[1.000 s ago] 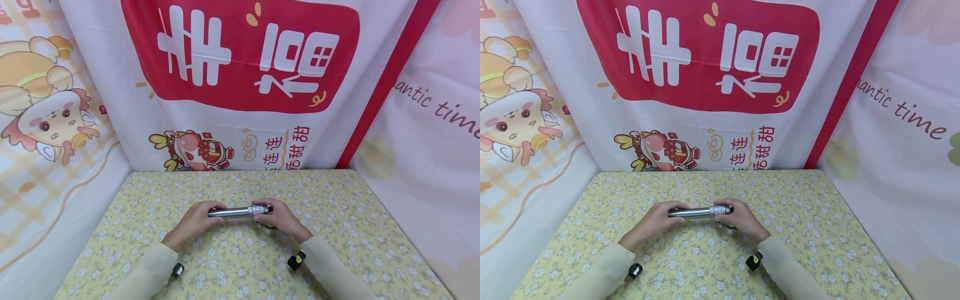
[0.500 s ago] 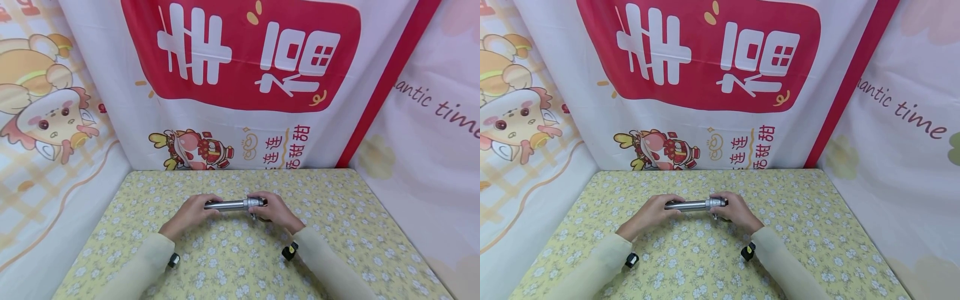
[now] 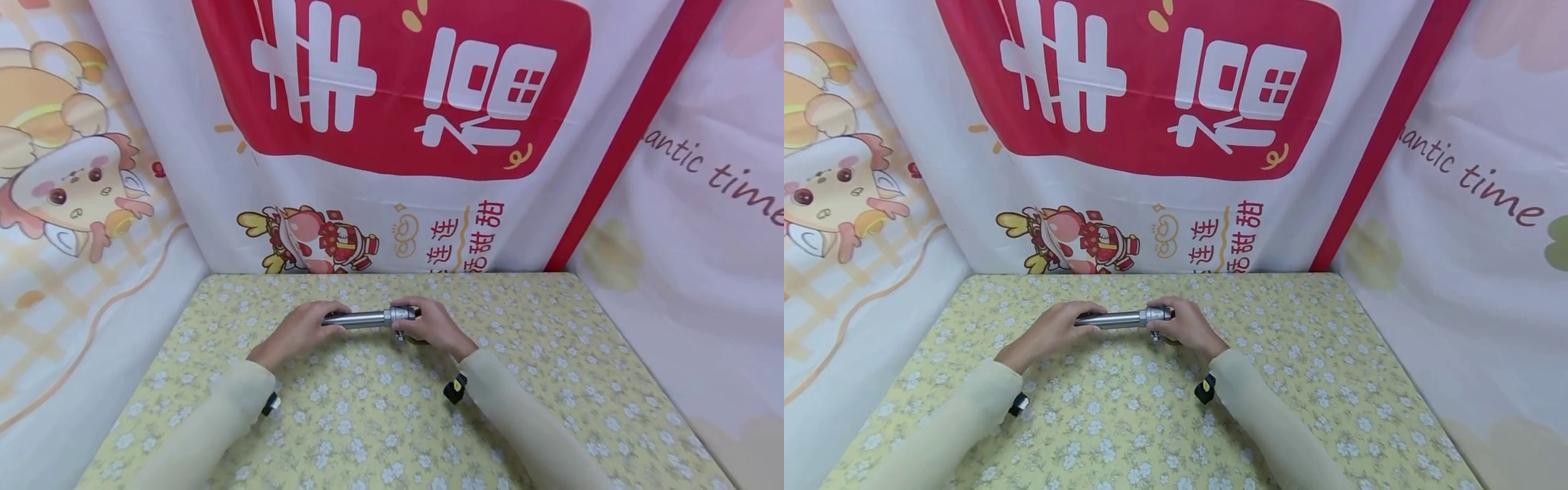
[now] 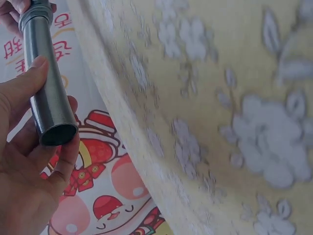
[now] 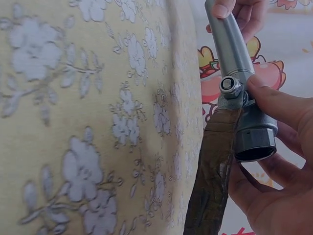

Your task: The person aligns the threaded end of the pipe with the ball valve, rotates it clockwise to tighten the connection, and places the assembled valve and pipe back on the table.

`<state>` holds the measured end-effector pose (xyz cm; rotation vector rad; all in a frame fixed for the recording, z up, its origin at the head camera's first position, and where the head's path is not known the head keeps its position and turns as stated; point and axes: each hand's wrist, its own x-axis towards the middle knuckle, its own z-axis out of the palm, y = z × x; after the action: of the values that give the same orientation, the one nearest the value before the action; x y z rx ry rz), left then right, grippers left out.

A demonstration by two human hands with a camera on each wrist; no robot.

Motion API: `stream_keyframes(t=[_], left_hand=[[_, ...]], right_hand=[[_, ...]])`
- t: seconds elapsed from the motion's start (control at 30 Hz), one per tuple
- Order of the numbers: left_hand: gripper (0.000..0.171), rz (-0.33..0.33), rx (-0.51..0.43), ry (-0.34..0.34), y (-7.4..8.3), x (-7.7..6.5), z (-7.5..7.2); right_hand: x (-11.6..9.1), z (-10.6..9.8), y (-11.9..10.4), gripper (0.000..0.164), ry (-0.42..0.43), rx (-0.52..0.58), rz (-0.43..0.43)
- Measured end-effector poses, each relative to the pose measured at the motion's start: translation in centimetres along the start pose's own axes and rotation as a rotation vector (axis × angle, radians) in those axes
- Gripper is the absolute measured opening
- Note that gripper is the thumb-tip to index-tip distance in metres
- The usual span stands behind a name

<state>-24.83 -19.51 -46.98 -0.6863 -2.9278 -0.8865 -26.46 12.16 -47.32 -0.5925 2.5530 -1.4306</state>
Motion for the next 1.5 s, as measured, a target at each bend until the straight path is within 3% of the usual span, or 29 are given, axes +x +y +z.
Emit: stream_keyframes(t=[0.27,0.6,1.07,1.33,1.5], left_hand=[[0.038,0.008,0.043,0.006,-1.2,0.7,-0.7],[0.041,0.079,0.139,0.038,-3.2,1.3,-1.7],[0.04,0.045,0.186,0.012,-5.8,1.0,-3.1],[0.041,0.009,0.194,-0.015,-7.2,1.1,-3.7],[0.043,0.022,0.218,-0.013,-7.8,1.5,-3.9]], right_hand=[[1.7,0.3,-0.6,0.047,-0.007,-0.003,0.015],[4.3,1.2,-1.1,0.046,-0.021,-0.028,0.0],[7.8,3.3,-1.5,0.043,-0.023,-0.145,-0.051],[9.3,4.2,-1.5,0.046,-0.027,-0.114,-0.045],[10.3,4.5,-1.3,0.049,-0.033,-0.144,-0.047]])
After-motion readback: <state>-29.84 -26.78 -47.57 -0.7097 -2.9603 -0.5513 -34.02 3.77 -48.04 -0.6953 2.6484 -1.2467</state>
